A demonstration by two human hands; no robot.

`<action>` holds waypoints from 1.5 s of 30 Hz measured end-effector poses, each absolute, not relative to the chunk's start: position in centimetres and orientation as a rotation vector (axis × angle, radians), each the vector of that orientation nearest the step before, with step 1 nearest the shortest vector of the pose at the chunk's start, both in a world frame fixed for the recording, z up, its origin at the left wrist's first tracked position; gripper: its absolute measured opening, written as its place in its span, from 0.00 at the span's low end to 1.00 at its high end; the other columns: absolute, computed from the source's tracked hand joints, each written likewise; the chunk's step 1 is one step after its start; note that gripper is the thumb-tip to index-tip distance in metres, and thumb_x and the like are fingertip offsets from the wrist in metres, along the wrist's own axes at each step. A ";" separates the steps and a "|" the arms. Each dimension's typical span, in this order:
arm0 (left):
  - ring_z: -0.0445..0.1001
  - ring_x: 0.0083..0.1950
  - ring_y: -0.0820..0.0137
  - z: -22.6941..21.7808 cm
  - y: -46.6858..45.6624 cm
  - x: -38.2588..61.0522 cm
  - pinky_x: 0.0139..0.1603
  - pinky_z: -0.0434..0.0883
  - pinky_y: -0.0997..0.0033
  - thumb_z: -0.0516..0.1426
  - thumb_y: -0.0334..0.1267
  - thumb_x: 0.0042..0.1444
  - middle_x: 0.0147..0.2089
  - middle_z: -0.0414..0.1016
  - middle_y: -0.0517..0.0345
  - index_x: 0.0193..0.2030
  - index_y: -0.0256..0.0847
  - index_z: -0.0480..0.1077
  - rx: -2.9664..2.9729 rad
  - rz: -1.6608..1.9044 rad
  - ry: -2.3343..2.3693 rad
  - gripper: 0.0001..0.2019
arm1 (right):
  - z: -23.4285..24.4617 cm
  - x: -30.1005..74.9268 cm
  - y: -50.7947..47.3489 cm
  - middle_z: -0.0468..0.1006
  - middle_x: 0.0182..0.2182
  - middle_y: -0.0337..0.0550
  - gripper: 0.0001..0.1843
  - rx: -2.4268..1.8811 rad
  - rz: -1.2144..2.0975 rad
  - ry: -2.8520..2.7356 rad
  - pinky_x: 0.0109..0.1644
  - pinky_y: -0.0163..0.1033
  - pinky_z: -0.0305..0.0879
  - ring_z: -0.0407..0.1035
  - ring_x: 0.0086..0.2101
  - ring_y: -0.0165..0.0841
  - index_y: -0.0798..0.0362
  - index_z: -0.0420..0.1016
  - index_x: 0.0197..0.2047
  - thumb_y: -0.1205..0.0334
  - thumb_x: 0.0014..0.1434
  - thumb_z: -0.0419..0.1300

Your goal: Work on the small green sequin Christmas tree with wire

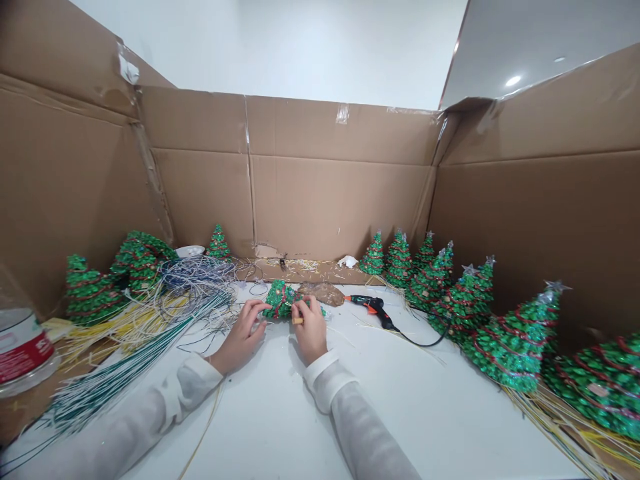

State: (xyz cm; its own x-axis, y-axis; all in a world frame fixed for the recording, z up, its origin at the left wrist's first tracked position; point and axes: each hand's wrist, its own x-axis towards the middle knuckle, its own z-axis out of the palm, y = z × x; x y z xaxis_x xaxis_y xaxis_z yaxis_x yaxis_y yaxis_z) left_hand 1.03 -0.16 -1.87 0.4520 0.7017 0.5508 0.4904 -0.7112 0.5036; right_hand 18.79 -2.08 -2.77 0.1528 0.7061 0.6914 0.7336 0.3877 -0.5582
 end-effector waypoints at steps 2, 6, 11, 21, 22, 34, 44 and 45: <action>0.58 0.56 0.66 -1.9 -0.1 1.0 0.56 0.62 0.62 0.46 0.29 0.57 0.51 0.56 0.53 0.50 0.45 0.60 2.437 1.113 1.021 0.15 | -2.9 18.9 -2.0 0.67 0.42 0.47 0.15 -1.336 -0.041 -1.545 0.46 0.40 0.59 0.62 0.43 0.37 0.51 0.72 0.33 0.58 0.61 0.46; 0.59 0.55 0.65 -1.8 -0.2 1.1 0.56 0.62 0.61 0.47 0.29 0.57 0.51 0.56 0.53 0.51 0.45 0.60 2.436 1.122 1.012 0.15 | -3.0 18.9 -1.8 0.69 0.45 0.48 0.15 -1.314 0.028 -1.574 0.48 0.42 0.59 0.62 0.46 0.37 0.52 0.72 0.33 0.58 0.61 0.46; 0.58 0.56 0.65 -1.7 -0.3 1.1 0.56 0.62 0.60 0.46 0.29 0.57 0.51 0.55 0.53 0.50 0.45 0.60 2.419 1.099 1.014 0.16 | -2.6 18.9 -2.0 0.69 0.42 0.48 0.16 -1.301 0.113 -1.558 0.46 0.39 0.59 0.63 0.45 0.36 0.52 0.70 0.31 0.58 0.62 0.45; 0.60 0.54 0.66 -1.8 -0.2 1.0 0.53 0.65 0.63 0.48 0.29 0.56 0.50 0.54 0.54 0.49 0.45 0.61 2.395 1.157 1.094 0.15 | -2.2 18.8 -2.3 0.67 0.31 0.41 0.18 -1.304 0.068 -1.585 0.37 0.35 0.58 0.63 0.33 0.32 0.51 0.68 0.28 0.55 0.63 0.44; 0.60 0.54 0.66 -1.8 -0.2 1.0 0.53 0.65 0.63 0.48 0.29 0.56 0.51 0.53 0.53 0.49 0.45 0.61 2.394 1.153 1.098 0.15 | -2.2 18.8 -2.2 0.67 0.31 0.41 0.18 -1.307 0.068 -1.585 0.37 0.34 0.57 0.63 0.33 0.32 0.51 0.67 0.28 0.54 0.63 0.44; 0.57 0.57 0.63 -1.6 -0.4 1.0 0.59 0.59 0.56 0.47 0.28 0.56 0.55 0.51 0.53 0.48 0.45 0.66 2.464 1.108 1.043 0.15 | -2.6 19.9 -1.6 0.70 0.33 0.45 0.18 -1.351 -0.069 -1.558 0.40 0.38 0.59 0.63 0.35 0.35 0.52 0.68 0.30 0.55 0.63 0.43; 0.56 0.59 0.63 -1.6 -0.2 1.0 0.60 0.58 0.56 0.47 0.27 0.55 0.55 0.51 0.54 0.47 0.46 0.66 2.487 1.114 1.043 0.16 | -2.7 20.0 -1.5 0.69 0.34 0.45 0.19 -1.361 -0.064 -1.569 0.39 0.37 0.59 0.63 0.35 0.34 0.52 0.71 0.32 0.55 0.63 0.42; 0.56 0.59 0.63 -1.6 -0.2 1.0 0.60 0.58 0.56 0.47 0.27 0.55 0.55 0.51 0.54 0.47 0.46 0.66 2.487 1.113 1.044 0.16 | -2.7 20.0 -1.5 0.69 0.34 0.45 0.19 -1.366 -0.060 -1.565 0.38 0.37 0.59 0.63 0.35 0.34 0.52 0.71 0.33 0.55 0.63 0.42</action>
State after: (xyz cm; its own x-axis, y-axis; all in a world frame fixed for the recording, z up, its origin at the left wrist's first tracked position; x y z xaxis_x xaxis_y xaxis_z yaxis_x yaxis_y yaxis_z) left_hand 0.99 -0.21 -1.63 0.4599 0.6868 0.5629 0.5179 -0.7224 0.4583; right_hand 20.02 -1.49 -2.73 0.1560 0.7104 0.6863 0.7608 0.3567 -0.5422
